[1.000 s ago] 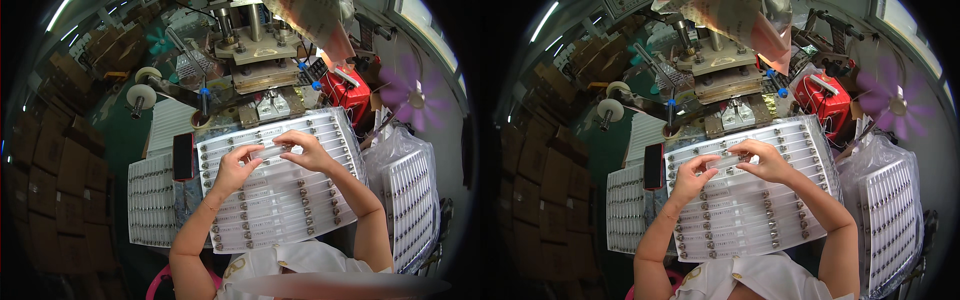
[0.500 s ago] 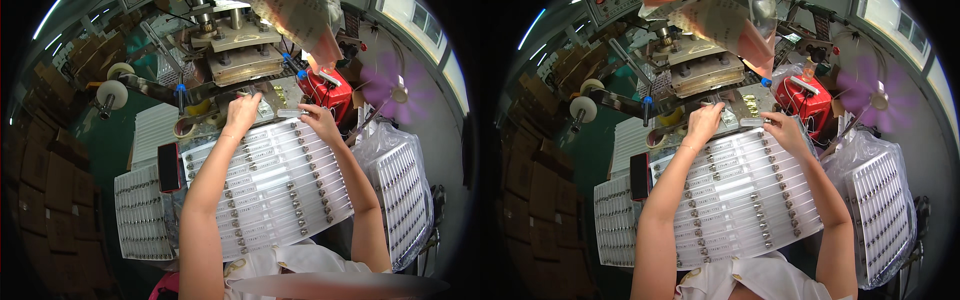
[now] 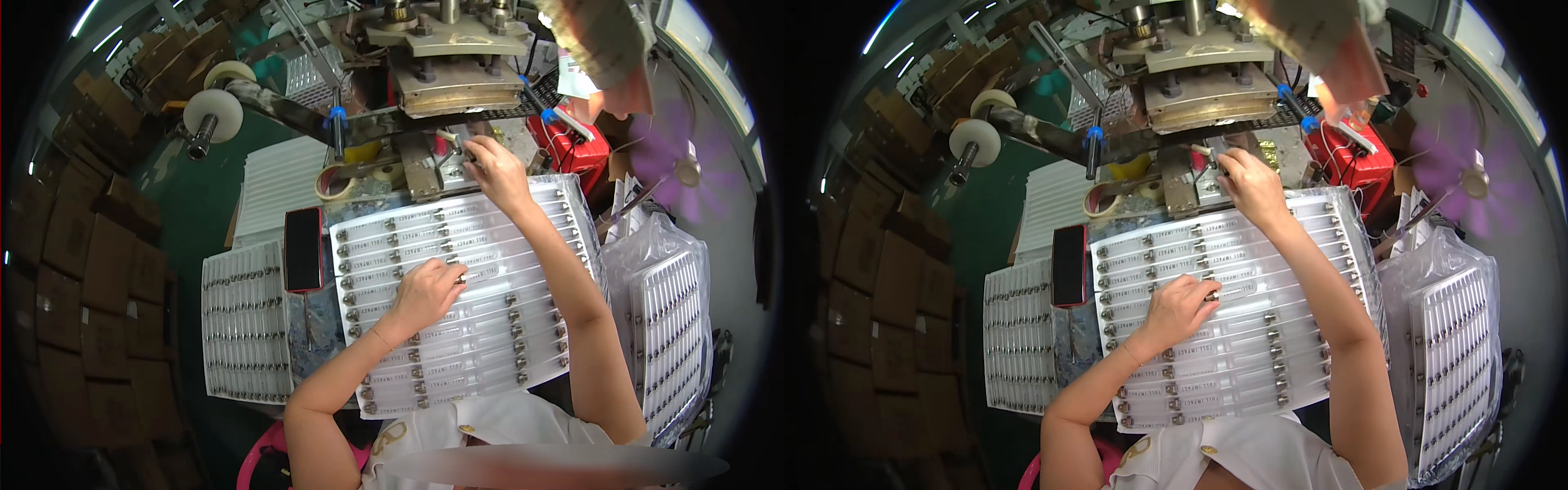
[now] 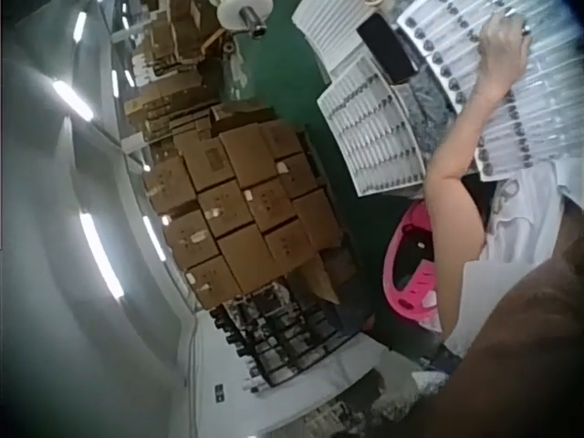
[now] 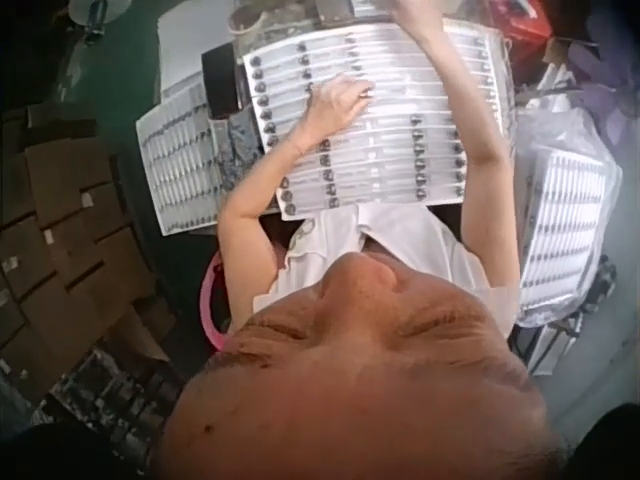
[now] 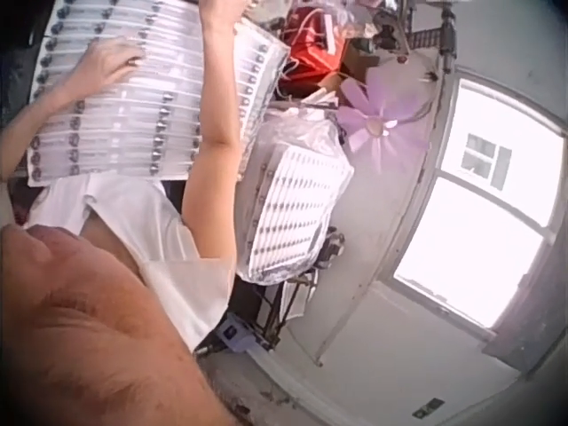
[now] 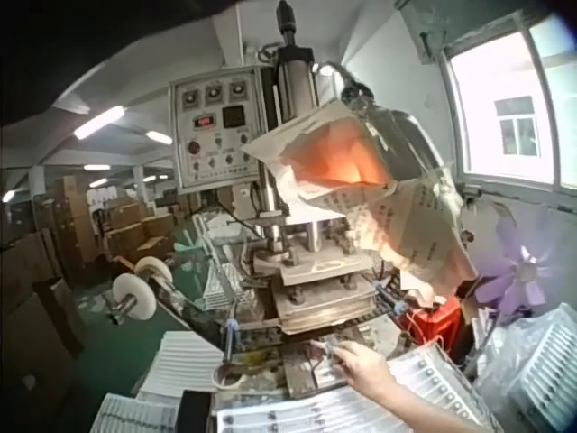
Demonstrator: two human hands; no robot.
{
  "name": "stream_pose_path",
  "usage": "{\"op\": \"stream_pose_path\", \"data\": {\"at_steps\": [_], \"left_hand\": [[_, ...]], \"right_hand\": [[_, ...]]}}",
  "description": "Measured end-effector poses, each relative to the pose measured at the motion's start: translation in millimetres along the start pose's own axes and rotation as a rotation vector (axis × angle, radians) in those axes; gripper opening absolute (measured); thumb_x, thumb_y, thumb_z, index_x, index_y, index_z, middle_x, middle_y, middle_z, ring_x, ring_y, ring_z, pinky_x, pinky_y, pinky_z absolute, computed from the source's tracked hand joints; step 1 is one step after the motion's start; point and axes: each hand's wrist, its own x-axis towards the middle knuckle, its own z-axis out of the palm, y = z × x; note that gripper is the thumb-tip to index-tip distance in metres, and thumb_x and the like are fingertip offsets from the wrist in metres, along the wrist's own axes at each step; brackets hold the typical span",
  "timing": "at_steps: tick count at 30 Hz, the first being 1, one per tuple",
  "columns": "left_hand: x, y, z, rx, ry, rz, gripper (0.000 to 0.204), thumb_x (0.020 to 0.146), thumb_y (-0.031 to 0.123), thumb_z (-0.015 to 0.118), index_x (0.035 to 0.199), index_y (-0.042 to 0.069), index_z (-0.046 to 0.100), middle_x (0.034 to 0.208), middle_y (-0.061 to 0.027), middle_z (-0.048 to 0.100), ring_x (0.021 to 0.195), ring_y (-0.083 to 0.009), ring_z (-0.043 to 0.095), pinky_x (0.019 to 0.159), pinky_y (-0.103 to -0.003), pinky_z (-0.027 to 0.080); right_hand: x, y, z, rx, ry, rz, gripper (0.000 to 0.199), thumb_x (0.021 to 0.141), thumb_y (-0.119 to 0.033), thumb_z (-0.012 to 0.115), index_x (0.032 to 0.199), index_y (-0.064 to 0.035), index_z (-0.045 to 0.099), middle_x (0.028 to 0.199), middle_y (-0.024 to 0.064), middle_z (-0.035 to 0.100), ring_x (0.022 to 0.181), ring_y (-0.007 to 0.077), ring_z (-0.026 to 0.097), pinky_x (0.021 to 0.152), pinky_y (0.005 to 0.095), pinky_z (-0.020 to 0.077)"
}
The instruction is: Picking small metal components from a tray, placing them into a press machine, and returning them to the tray.
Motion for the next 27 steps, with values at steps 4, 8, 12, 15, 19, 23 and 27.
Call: {"op": "stream_pose_path", "data": {"at_steps": [4,8,12,15,19,23,27], "left_hand": [[-4,-6,0,-0.002,-0.049,-0.032,0.026,0.076,0.017,0.070,0.100,0.009,0.064,0.079,-0.0052,0.064,0.082,-0.0234,0.058,0.073,-0.034,0.048],[-5,-9,2,-0.035,-0.016,-0.018,0.028,0.076,0.017,0.070,0.102,0.009,0.064,0.080,-0.0049,0.064,0.081,-0.0237,0.057,0.072,-0.035,0.048],[-6,-7,1,-0.027,-0.037,-0.030,0.029,0.076,0.016,0.070,0.103,0.009,0.064,0.080,-0.0051,0.064,0.082,-0.0239,0.058,0.073,-0.035,0.048],[-5,-6,1,-0.022,-0.039,-0.027,0.029,0.076,0.016,0.070,0.103,0.009,0.064,0.080,-0.0052,0.063,0.082,-0.0240,0.058,0.073,-0.035,0.048],[-4,-6,0,-0.017,-0.065,-0.027,0.029,0.076,0.013,0.070,0.103,0.007,0.062,0.082,-0.0050,0.063,0.084,-0.0230,0.057,0.076,-0.034,0.046],[-3,-7,0,-0.011,-0.066,-0.019,0.029,0.076,0.012,0.070,0.104,0.007,0.062,0.082,-0.0051,0.063,0.084,-0.0230,0.057,0.075,-0.034,0.046],[-4,-7,0,-0.010,-0.062,-0.023,0.029,0.076,0.012,0.069,0.103,0.007,0.062,0.083,-0.0052,0.063,0.084,-0.0230,0.057,0.074,-0.034,0.046]], "right_hand": [[11,12,17,0.072,-0.082,0.199,0.055,0.073,-0.015,0.074,0.123,-0.0089,0.052,0.110,0.0129,0.059,0.099,0.0321,0.058,0.084,0.0398,0.0476],[11,24,30,0.220,-0.161,0.331,0.063,0.076,-0.023,0.075,0.131,-0.0118,0.047,0.111,0.0166,0.060,0.098,0.0335,0.059,0.084,0.0394,0.0475],[9,21,24,0.244,-0.189,0.341,0.062,0.076,-0.021,0.075,0.131,-0.0088,0.049,0.125,0.0176,0.057,0.112,0.0328,0.057,0.091,0.0378,0.0462],[9,19,22,0.253,-0.183,0.362,0.062,0.076,-0.021,0.075,0.131,-0.0101,0.049,0.124,0.0168,0.057,0.111,0.0323,0.057,0.091,0.0378,0.0464],[10,18,22,0.247,-0.184,0.382,0.062,0.076,-0.021,0.075,0.132,-0.0117,0.049,0.124,0.0165,0.058,0.109,0.0319,0.058,0.090,0.0376,0.0468],[8,21,26,0.237,-0.152,0.358,0.063,0.076,-0.021,0.075,0.133,-0.0129,0.049,0.122,0.0162,0.059,0.106,0.0316,0.059,0.088,0.0369,0.0477],[8,20,26,0.233,-0.151,0.351,0.064,0.075,-0.021,0.075,0.132,-0.0124,0.049,0.121,0.0170,0.059,0.104,0.0321,0.060,0.087,0.0367,0.0482]]}}
